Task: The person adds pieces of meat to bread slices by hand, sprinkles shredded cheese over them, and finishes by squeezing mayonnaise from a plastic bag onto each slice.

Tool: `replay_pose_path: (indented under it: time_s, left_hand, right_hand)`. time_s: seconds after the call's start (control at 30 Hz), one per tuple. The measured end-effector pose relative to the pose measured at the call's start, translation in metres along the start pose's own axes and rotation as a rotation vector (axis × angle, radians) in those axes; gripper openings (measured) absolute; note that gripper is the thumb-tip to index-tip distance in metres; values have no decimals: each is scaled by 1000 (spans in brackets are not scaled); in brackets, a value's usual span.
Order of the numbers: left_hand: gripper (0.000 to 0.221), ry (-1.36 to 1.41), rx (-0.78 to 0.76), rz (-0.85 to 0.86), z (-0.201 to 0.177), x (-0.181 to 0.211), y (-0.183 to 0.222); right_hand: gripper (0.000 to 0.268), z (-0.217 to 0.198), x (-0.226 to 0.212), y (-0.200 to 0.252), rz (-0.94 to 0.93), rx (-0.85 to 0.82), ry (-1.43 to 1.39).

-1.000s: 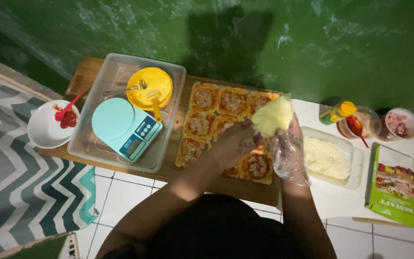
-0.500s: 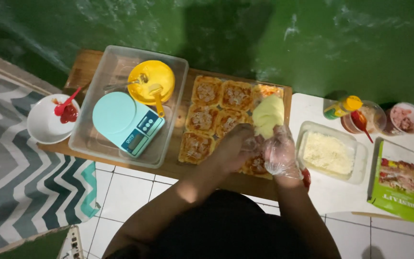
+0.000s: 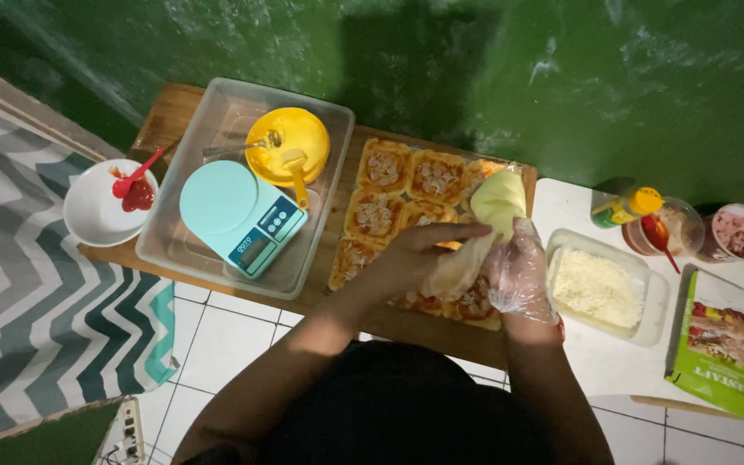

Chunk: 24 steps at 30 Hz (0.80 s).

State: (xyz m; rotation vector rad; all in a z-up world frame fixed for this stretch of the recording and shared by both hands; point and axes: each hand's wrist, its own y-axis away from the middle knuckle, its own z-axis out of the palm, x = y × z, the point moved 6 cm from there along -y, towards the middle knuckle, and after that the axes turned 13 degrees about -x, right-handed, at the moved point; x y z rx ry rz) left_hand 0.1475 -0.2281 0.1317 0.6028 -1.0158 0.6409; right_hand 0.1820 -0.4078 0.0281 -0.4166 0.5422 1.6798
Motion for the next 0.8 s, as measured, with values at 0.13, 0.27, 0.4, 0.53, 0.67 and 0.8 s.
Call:
replay_pose_path:
  time_s: [0.13,0.27,0.4,0.53,0.67,0.8]
  left_hand:
    - [51,-826,62,232,3,21,5]
    - [35,-1388,87,532,13,41,3]
    - [34,-1665,-51,625,34,64,8]
    - [23,-1839,-25,709,45,66,6]
    - [6,-852,249,-52,3,33,-14]
    - [12,-983,438,631,3,29,-10]
  right_hand:
    - [42,26,-1,2,17,-292,-215]
    - [42,2,2,-4,-3,-197,-105]
    - [39,-3,8,-2,-1,-248,-76]
    - [67,43,-5,7,-64,-339,125]
    - [88,61,-3,8,-40,-451,-114]
    - [99,103,-17,9,-154,-385,130]
